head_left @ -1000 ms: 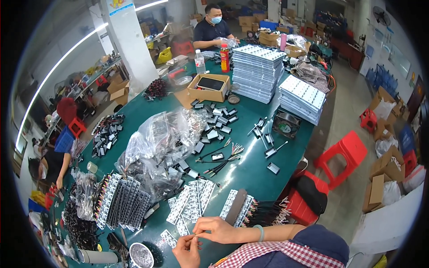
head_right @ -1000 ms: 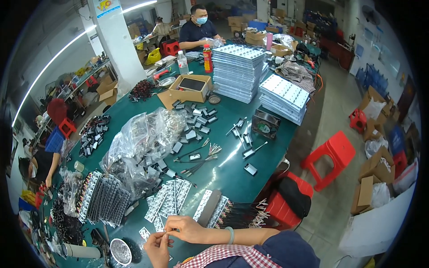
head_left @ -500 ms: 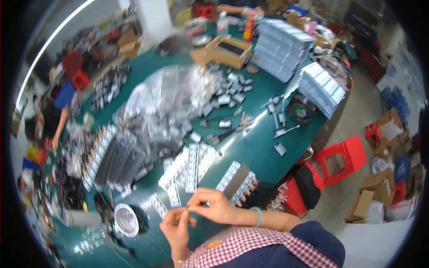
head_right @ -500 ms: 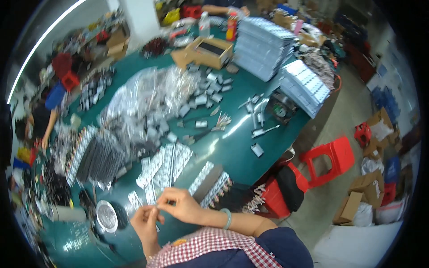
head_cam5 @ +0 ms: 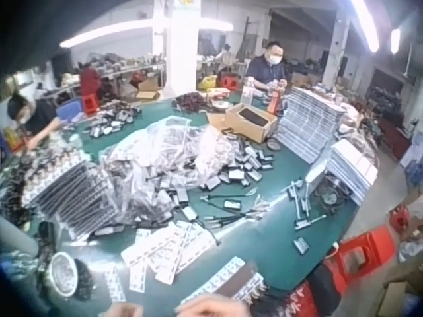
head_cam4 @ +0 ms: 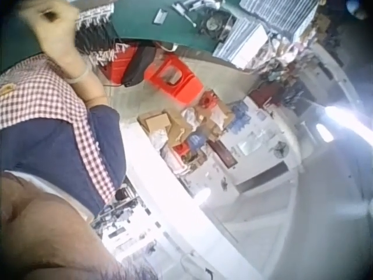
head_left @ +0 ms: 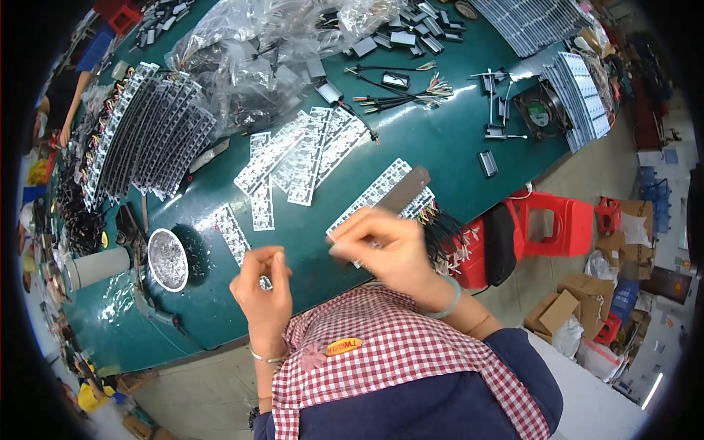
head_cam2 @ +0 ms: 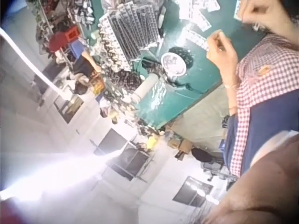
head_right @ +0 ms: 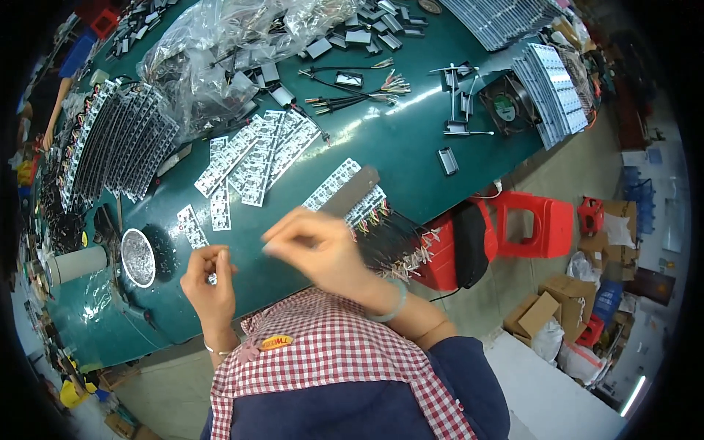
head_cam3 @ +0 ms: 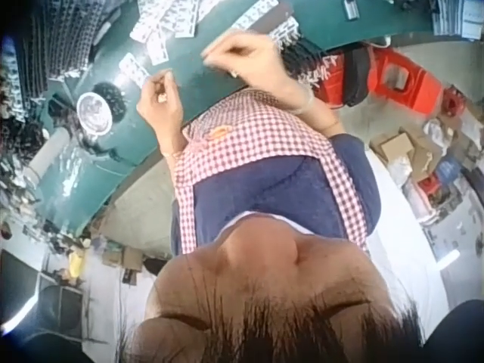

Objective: The person solders wires to circuit board strips using a soldering gun, then sets down the tool and fits additional circuit board strips onto the assembly by hand.

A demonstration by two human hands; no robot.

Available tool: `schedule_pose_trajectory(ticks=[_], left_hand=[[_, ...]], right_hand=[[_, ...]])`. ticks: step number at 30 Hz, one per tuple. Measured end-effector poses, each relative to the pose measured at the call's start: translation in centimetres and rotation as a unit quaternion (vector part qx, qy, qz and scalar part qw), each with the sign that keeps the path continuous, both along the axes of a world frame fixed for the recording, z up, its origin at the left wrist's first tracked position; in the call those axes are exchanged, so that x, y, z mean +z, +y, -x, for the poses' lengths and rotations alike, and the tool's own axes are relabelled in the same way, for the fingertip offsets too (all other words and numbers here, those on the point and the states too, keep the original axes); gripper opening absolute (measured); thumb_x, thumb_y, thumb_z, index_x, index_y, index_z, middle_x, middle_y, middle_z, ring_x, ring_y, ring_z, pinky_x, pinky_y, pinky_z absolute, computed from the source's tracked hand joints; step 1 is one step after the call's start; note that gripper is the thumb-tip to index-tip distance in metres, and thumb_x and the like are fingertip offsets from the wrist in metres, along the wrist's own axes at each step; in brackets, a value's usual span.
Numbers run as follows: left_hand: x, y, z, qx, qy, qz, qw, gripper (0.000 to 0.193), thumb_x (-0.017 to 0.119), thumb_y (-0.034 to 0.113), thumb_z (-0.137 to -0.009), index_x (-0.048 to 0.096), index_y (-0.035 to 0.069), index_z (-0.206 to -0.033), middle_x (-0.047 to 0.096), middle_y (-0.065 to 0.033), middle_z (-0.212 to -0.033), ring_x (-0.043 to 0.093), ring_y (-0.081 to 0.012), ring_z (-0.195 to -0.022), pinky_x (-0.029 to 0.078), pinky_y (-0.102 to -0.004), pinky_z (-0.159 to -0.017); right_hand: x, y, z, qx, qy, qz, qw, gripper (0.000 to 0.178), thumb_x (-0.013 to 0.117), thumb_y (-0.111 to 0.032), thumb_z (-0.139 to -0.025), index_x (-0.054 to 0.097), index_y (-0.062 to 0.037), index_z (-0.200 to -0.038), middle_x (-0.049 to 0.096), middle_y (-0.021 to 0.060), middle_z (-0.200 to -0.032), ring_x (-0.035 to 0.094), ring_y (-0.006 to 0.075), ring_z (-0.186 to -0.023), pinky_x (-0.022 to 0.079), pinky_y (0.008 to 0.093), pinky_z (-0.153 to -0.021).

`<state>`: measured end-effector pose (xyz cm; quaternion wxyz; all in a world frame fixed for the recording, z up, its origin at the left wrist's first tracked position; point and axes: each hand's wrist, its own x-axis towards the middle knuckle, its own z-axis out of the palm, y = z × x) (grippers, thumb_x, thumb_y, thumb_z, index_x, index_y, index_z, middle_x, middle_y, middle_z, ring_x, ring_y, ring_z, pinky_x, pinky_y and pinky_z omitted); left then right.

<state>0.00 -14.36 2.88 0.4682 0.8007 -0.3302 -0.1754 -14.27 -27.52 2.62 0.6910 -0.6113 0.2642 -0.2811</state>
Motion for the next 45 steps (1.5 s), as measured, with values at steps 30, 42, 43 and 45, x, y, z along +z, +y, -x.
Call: schedule_pose_trajectory(ticks=[30, 42, 43, 45], left_hand=[[-5.1, -0.2, -0.9, -0.184, -0.299, -0.052, 0.935, 0.039, 0.073, 0.004, -0.069, 0.060, -0.002, -0.106, 0.065, -0.0138, -0.093, 0.058, -0.0282, -0.071, 0.048, -0.0362, -0.062], [2.8, -8.9, 2.7, -0.365, 0.043, -0.048, 0.929, 0.026, 0.059, 0.022, -0.089, 0.053, 0.001, -0.102, 0.059, -0.0227, -0.075, 0.058, -0.0424, -0.070, 0.043, -0.0431, -0.057], [2.6, -9.4, 2.8, -0.389, 0.065, -0.051, 0.917, 0.024, 0.058, 0.023, -0.090, 0.051, 0.001, -0.097, 0.055, -0.0240, -0.069, 0.055, -0.0451, -0.068, 0.041, -0.0434, -0.054], [2.7, -9.6, 3.0, -0.377, 0.068, -0.008, 0.924, 0.021, 0.057, 0.021, -0.091, 0.052, 0.000, -0.095, 0.053, -0.0234, -0.067, 0.054, -0.0423, -0.064, 0.040, -0.0402, -0.052]], right_hand=[[-4.3, -4.4, 7.7, -0.255, 0.154, 0.116, 0.948, 0.024, 0.066, 0.006, -0.076, 0.053, 0.0032, -0.096, 0.062, 0.0135, -0.096, 0.059, 0.0177, -0.086, 0.048, 0.0280, -0.072], [1.6, -3.4, 8.0, -0.012, 0.125, 0.013, 0.992, 0.019, 0.066, 0.002, -0.080, 0.061, 0.0048, -0.098, 0.064, 0.0028, -0.083, 0.057, 0.0058, -0.073, 0.046, 0.0207, -0.063], [1.4, -3.4, 7.9, 0.003, 0.126, -0.005, 0.992, 0.019, 0.067, 0.002, -0.080, 0.061, 0.0046, -0.098, 0.064, 0.0028, -0.084, 0.058, 0.0062, -0.074, 0.047, 0.0211, -0.063], [1.4, -3.9, 7.8, 0.038, 0.100, -0.037, 0.994, 0.020, 0.068, 0.001, -0.080, 0.062, 0.0039, -0.099, 0.064, 0.0029, -0.086, 0.058, 0.0065, -0.075, 0.047, 0.0214, -0.064]])
